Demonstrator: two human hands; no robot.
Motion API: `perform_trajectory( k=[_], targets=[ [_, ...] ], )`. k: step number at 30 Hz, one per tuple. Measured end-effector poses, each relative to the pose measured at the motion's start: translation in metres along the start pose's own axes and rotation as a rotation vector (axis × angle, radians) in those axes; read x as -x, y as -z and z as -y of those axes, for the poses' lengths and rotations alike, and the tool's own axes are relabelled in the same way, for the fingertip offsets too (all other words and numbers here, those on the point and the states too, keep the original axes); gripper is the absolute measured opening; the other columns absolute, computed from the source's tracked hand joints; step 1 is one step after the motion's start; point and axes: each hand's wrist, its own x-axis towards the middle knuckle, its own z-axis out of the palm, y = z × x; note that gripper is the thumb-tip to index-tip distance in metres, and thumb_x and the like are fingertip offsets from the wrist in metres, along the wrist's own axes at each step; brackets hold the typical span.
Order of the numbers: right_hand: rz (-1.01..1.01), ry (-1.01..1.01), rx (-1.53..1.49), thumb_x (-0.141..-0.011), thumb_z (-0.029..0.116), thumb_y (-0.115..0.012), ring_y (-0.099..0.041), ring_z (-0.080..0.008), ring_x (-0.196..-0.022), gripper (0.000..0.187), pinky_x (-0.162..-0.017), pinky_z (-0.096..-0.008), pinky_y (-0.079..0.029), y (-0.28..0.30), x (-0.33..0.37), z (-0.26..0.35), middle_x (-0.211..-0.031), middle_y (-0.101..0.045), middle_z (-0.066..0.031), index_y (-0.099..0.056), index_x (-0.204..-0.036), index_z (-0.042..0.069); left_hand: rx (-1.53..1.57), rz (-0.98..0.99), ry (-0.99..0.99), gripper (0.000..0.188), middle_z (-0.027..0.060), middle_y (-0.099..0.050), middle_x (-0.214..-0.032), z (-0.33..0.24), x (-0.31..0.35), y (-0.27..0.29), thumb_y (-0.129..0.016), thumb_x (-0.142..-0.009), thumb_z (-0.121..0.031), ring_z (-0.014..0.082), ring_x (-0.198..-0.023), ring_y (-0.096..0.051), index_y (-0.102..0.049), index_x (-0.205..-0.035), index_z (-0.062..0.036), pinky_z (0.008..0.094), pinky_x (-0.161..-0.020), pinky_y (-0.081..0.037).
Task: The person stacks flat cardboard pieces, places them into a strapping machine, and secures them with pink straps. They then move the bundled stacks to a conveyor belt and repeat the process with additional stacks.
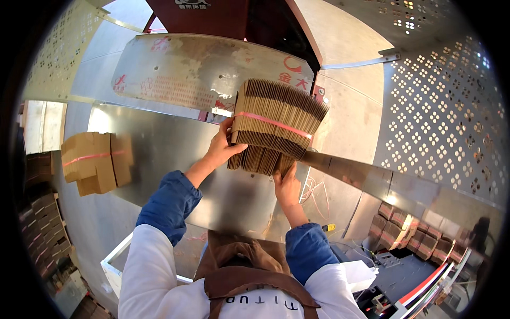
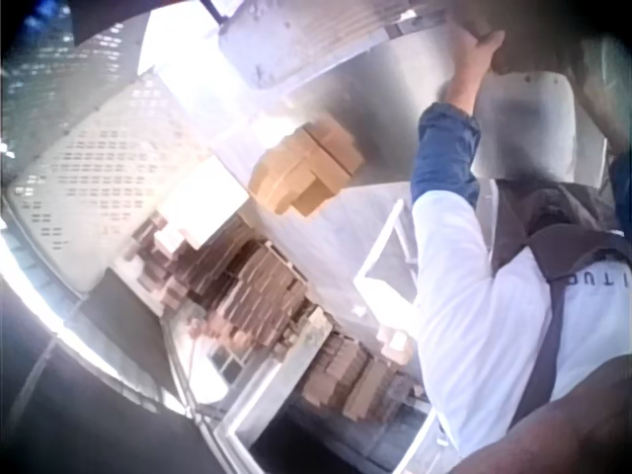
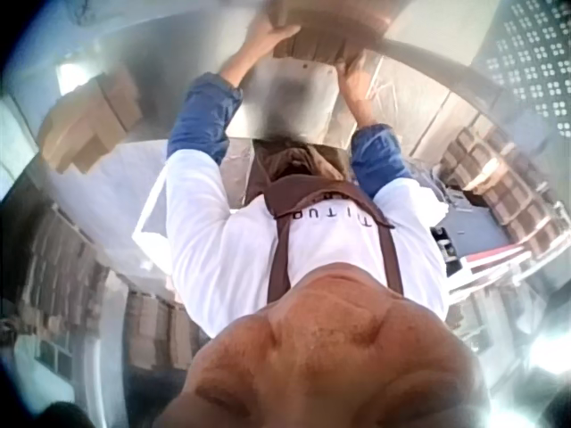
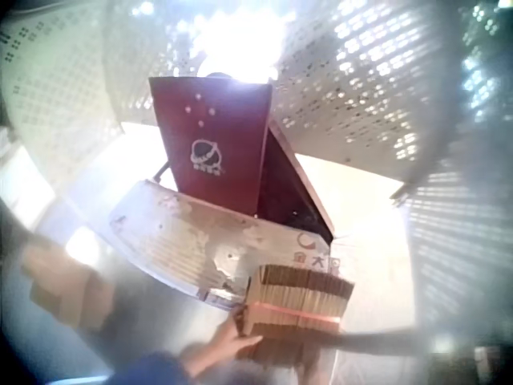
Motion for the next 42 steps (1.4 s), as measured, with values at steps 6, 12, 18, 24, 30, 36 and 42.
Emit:
perform_trajectory(
  k=[6,12,18,24,30,36,42],
  targets=[
    [-0.017,0.030,0.073,-0.088,0.030,-0.058,-0.061,-0.0486,-0.068,0.074,-0.060,-0.0545,-0.049,-0.002,-0.003,-0.013,-0.075,-0.062,-0.0301,-0.021,-0.139,-0.009,-0.101,-0.036,-0.076,0.086,0.0192,-0.050,-0.131,0.002,-0.001,0.001,-0.078,-0.075,-0.016,0.0293,-0.121,-0.052,-0.027,-0.142,-0.0028,0.0382,-0.099,-0.045],
    [0.137,-0.026,0.079,-0.087,0.032,-0.060,-0.061,-0.0494,-0.076,0.077,-0.067,-0.0536,-0.050,-0.002,0.078,-0.015,-0.084,-0.063,-0.0321,-0.021,-0.140,-0.008,0.053,-0.052,-0.026,0.087,0.0209,-0.051,-0.130,0.013,0.096,0.005,-0.080,-0.071,-0.002,0.0287,-0.120,-0.053,-0.025,-0.139,0.0005,0.0376,-0.097,-0.048],
    [-0.017,-0.008,-0.076,-0.087,0.021,-0.059,-0.057,-0.0420,-0.106,0.053,-0.090,-0.0459,-0.046,0.061,0.163,0.013,-0.119,-0.058,-0.0245,-0.043,-0.131,-0.003,-0.076,-0.050,0.024,0.107,0.0214,-0.042,-0.139,0.030,0.217,0.009,-0.086,-0.066,-0.012,0.0314,-0.127,-0.047,-0.014,-0.145,0.0032,0.0383,-0.102,-0.044],
    [-0.177,0.556,0.092,-0.091,0.036,-0.055,-0.037,-0.0357,-0.131,0.053,-0.108,-0.0518,-0.028,0.082,0.059,0.167,-0.137,-0.046,-0.0175,-0.045,-0.134,0.007,-0.169,-0.011,0.104,0.128,0.0239,-0.030,-0.148,-0.021,0.237,0.025,-0.089,-0.057,-0.042,0.0359,-0.138,-0.031,-0.011,-0.147,0.0049,0.0410,-0.113,-0.029],
    [0.032,0.729,0.397,-0.091,0.054,-0.046,-0.029,-0.0321,-0.138,0.065,-0.109,-0.0610,-0.021,0.019,0.020,0.179,-0.144,-0.040,-0.0134,-0.040,-0.141,0.013,-0.018,0.016,0.003,0.119,0.0242,-0.022,-0.152,-0.004,0.221,0.015,-0.085,-0.064,-0.036,0.0343,-0.142,-0.024,-0.011,-0.148,0.0050,0.0407,-0.115,-0.023],
    [0.013,0.707,0.040,-0.090,0.046,-0.055,-0.031,-0.0347,-0.136,0.064,-0.110,-0.0527,-0.025,0.034,0.017,0.158,-0.139,-0.044,-0.0161,-0.041,-0.139,0.006,-0.048,0.081,0.040,0.124,0.0246,-0.017,-0.154,0.006,0.231,0.024,-0.086,-0.061,-0.036,0.0359,-0.144,-0.019,-0.009,-0.150,0.0018,0.0406,-0.116,-0.021],
    [0.070,-0.078,-0.546,-0.104,0.029,-0.034,-0.023,-0.0309,-0.143,0.055,-0.115,-0.0390,-0.021,0.054,0.082,-0.022,-0.152,-0.029,-0.0195,-0.023,-0.149,0.000,-0.004,0.149,0.001,0.137,0.0235,-0.015,-0.155,0.022,0.217,0.032,-0.091,-0.052,-0.039,0.0368,-0.144,-0.016,-0.004,-0.151,-0.0013,0.0414,-0.117,-0.022]
  ],
)
